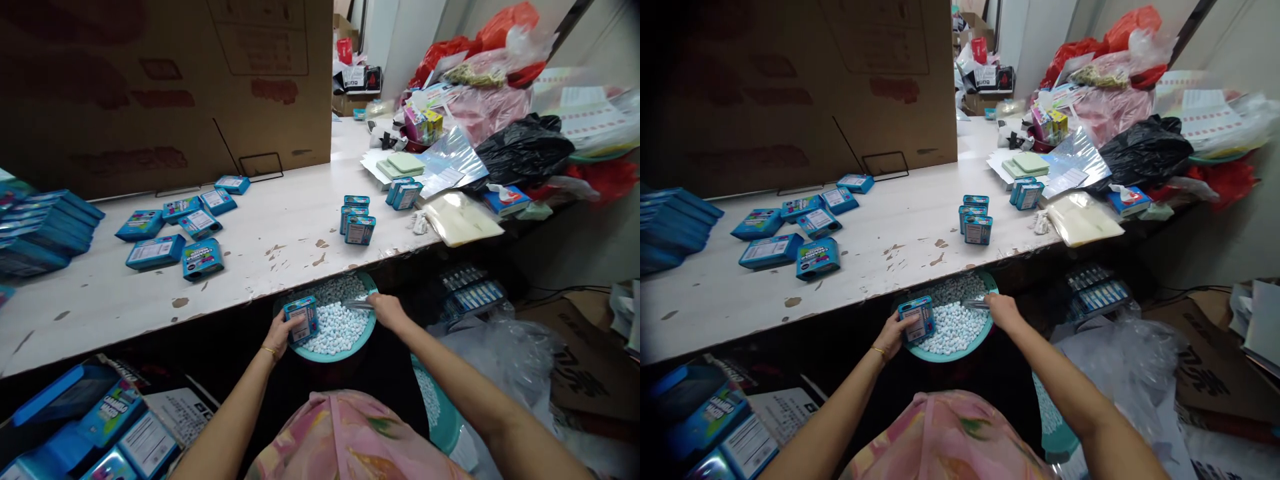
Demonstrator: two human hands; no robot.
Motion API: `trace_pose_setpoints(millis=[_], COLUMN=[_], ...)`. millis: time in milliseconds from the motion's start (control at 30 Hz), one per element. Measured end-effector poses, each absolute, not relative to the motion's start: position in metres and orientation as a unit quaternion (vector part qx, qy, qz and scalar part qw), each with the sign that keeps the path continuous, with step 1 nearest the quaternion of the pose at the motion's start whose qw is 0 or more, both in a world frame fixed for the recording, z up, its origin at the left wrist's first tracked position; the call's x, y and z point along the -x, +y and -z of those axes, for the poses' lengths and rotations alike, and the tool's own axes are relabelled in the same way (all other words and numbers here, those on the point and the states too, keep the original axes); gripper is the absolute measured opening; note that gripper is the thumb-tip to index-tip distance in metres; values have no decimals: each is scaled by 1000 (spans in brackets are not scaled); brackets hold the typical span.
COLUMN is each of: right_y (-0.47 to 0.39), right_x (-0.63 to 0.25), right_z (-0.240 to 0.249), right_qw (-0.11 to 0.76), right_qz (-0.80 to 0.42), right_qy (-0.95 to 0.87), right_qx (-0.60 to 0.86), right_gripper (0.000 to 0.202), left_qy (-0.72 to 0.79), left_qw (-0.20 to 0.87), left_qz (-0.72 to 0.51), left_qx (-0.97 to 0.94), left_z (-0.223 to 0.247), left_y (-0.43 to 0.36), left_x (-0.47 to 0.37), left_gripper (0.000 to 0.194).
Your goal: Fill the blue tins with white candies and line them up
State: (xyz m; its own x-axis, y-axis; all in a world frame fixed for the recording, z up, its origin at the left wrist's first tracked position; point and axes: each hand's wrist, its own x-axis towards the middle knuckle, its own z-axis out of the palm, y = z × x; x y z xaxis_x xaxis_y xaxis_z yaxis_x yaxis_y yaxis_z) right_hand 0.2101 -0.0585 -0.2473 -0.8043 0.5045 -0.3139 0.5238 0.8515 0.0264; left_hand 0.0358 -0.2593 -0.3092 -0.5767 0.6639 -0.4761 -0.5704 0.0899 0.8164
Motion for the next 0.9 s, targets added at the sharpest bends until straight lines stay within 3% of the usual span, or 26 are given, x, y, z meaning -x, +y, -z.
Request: trace_pose_setpoints(millis=[167, 333, 633, 767, 900], right_y=[-95, -84, -64, -66, -75], right_x=[-175, -171, -184, -173, -158], right_z=[310, 317, 239, 196, 163], right_qw=[79, 45, -10, 42, 125], right_qz=[152, 265, 321, 265, 136], right_qy=[926, 888, 903, 935, 961], right_qx=[-338, -373, -285, -231, -207], right_gripper=[34, 27, 24, 25, 28], left_qy=[557, 543, 706, 730, 746], left_qw=[472, 455, 288, 253, 219], left_qz=[-683, -705, -608, -561, -521], left_qx=[-24, -39, -221, -297, -352], left_z=[313, 301, 308, 306, 308], left_y=[-237, -249, -271, -255, -245], left_x=[-53, -48, -28, -33, -38], left_gripper=[45, 46, 45, 43, 41])
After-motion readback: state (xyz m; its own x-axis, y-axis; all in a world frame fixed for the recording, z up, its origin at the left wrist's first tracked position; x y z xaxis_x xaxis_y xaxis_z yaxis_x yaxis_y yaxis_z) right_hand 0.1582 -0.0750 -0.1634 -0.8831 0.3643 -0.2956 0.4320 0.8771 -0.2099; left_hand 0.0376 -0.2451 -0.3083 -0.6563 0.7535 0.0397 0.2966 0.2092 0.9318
